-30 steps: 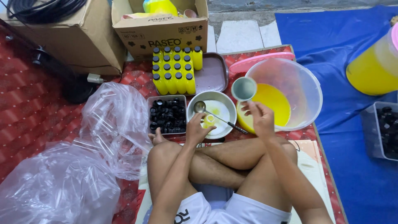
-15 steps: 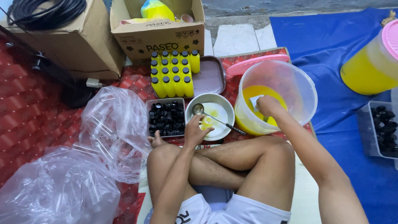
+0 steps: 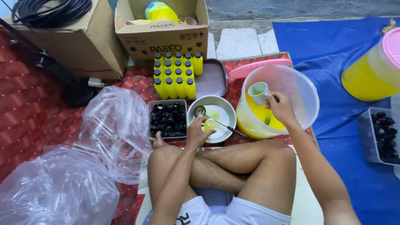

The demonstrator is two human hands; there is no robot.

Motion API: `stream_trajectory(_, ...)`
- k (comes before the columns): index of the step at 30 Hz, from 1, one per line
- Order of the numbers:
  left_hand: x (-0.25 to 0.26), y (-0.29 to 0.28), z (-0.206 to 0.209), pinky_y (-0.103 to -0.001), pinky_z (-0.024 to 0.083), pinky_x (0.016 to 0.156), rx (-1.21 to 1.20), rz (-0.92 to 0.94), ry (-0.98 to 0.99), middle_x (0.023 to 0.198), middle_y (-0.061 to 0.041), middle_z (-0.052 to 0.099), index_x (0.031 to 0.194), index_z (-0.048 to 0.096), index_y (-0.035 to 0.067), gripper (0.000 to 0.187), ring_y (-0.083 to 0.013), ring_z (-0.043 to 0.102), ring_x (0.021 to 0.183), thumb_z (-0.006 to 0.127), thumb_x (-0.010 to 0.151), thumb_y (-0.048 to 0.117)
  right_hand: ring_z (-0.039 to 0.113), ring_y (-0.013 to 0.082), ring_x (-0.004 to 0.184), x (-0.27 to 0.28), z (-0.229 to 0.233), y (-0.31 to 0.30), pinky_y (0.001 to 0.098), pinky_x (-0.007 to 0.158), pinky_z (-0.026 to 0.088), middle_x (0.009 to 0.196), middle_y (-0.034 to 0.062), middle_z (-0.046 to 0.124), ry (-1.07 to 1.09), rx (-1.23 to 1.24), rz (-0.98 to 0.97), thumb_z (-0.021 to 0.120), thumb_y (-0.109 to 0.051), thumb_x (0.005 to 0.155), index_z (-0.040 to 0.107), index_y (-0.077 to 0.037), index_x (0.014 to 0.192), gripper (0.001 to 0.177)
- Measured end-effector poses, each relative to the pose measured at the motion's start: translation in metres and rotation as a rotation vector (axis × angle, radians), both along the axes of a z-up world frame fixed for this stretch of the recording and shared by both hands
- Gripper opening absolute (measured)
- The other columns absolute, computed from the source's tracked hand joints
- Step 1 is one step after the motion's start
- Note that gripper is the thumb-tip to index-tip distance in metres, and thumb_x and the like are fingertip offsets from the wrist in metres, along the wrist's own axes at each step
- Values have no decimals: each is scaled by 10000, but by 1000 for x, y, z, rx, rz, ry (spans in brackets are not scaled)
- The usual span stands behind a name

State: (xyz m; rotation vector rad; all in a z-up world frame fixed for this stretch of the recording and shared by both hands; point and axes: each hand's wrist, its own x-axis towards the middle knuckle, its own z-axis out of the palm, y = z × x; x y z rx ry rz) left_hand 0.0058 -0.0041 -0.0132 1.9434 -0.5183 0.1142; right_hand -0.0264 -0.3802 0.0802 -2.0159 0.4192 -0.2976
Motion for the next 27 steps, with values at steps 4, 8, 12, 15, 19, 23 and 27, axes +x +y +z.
stream_trajectory(4, -5, 2, 10, -323, 677, 918, 28, -3, 28, 1100, -152, 727, 1191, 725, 12, 678, -323, 771, 1085, 1042, 648, 264, 766, 204, 808, -14, 4, 17, 325, 803, 659, 924, 132, 742, -135, 289, -63, 602, -180, 1161, 691, -50, 984, 237)
stream_trajectory(8, -2, 1, 10, -332, 668, 943, 60, 4, 29, 1113, -127, 733, 1203, 729, 48, 671, -303, 772, 1095, 1042, 659, 285, 783, 201, 836, -23, 14, 55, 295, 821, 658, 922, 111, 754, -259, 575, -27, 584, -237, 1179, 608, -81, 927, 297)
stream_trajectory(12, -1, 1, 3, -385, 664, 937, 116, 22, -26, 1111, -105, 724, 1210, 714, 71, 695, -273, 773, 1077, 1025, 660, 362, 805, 240, 847, -26, 16, 102, 342, 806, 671, 983, 173, 799, -295, 723, 80, 591, -260, 1161, 607, -79, 881, 334)
stream_trajectory(15, -3, 2, 6, -396, 651, 955, 141, 30, 8, 1101, -93, 724, 1203, 723, 82, 671, -275, 771, 1093, 1021, 664, 348, 805, 270, 851, -23, 2, 138, 404, 835, 671, 995, 203, 801, -232, 650, 99, 615, -202, 1145, 673, -36, 892, 308)
stream_trajectory(19, -3, 0, 3, -378, 643, 950, 158, 41, 28, 1097, -74, 732, 1198, 731, 101, 635, -259, 773, 1094, 1022, 683, 331, 798, 281, 831, -26, -7, 174, 414, 820, 680, 925, 196, 788, -199, 601, 89, 667, -166, 1111, 722, 15, 924, 266)
stream_trajectory(23, -5, -2, 12, -377, 636, 963, 101, 45, 69, 1095, -97, 743, 1193, 731, 80, 638, -278, 770, 1113, 1027, 673, 304, 793, 192, 828, -29, -30, 176, 359, 822, 668, 944, 141, 837, -57, 369, 137, 718, -228, 1083, 824, -46, 1025, 218)
stream_trajectory(27, -5, -5, 12, -333, 666, 905, -23, 37, 41, 1106, -150, 742, 1185, 731, 15, 636, -317, 771, 1090, 1029, 666, 232, 806, 181, 864, -32, -39, 178, 339, 839, 651, 938, 111, 841, 8, 271, 142, 745, -266, 1063, 856, -81, 1067, 216)
